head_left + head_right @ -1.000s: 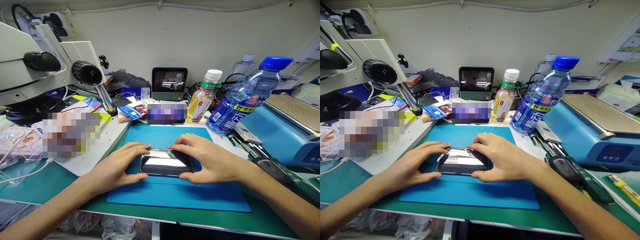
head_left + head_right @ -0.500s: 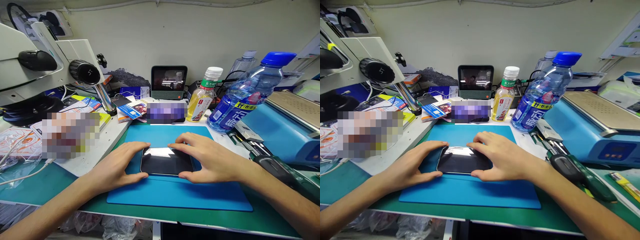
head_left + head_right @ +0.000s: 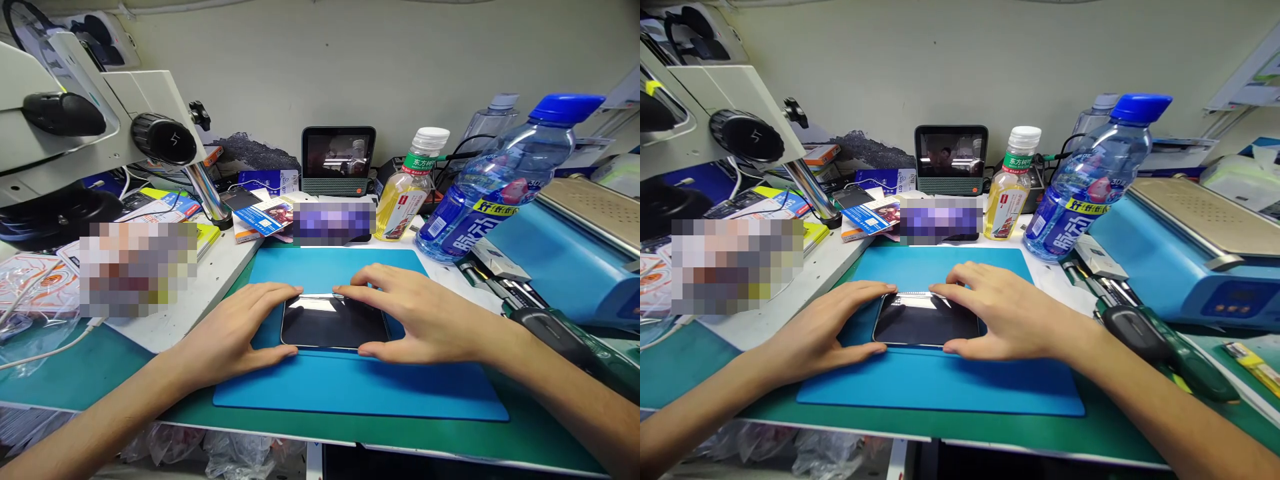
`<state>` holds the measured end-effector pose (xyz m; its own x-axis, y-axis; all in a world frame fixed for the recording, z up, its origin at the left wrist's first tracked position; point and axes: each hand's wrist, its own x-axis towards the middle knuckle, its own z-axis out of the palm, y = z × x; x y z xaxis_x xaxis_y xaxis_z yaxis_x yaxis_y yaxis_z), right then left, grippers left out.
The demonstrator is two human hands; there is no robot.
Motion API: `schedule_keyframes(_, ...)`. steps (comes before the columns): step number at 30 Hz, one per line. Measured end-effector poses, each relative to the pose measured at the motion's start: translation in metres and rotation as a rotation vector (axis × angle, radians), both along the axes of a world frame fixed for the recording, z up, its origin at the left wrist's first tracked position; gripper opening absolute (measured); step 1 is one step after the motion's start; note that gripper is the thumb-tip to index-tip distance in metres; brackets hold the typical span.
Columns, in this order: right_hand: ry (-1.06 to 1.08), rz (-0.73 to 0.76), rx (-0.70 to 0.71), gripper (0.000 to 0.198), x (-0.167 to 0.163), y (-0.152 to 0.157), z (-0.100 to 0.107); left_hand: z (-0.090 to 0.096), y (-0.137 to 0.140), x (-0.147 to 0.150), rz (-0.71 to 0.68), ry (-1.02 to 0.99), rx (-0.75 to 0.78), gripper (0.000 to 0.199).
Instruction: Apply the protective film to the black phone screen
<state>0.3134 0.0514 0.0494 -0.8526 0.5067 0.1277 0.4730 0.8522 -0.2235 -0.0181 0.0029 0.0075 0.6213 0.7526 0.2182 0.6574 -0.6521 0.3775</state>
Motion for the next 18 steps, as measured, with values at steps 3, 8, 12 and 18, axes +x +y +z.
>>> schedule_keyframes(3, -0.004, 0.006, -0.002, 0.067, 0.0004, 0.0003, 0.0002, 0.0003, 0.0000, -0.0001, -0.002, 0.007, 0.007, 0.073)
schedule_keyframes(8, -0.028, 0.004, -0.007, 0.068, 0.0000, 0.0000, 0.0009, 0.0005, 0.0000, 0.0001, -0.009, 0.018, 0.015, 0.072)
schedule_keyframes(12, -0.038, 0.001, -0.007, 0.068, -0.0007, -0.0002, 0.0022, 0.0008, -0.0002, 0.0009, -0.005, 0.015, 0.032, 0.071)
schedule_keyframes(18, -0.046, -0.004, -0.009, 0.067, -0.0014, 0.0012, 0.0019, 0.0013, 0.0002, 0.0005, -0.010, 0.022, 0.036, 0.069)
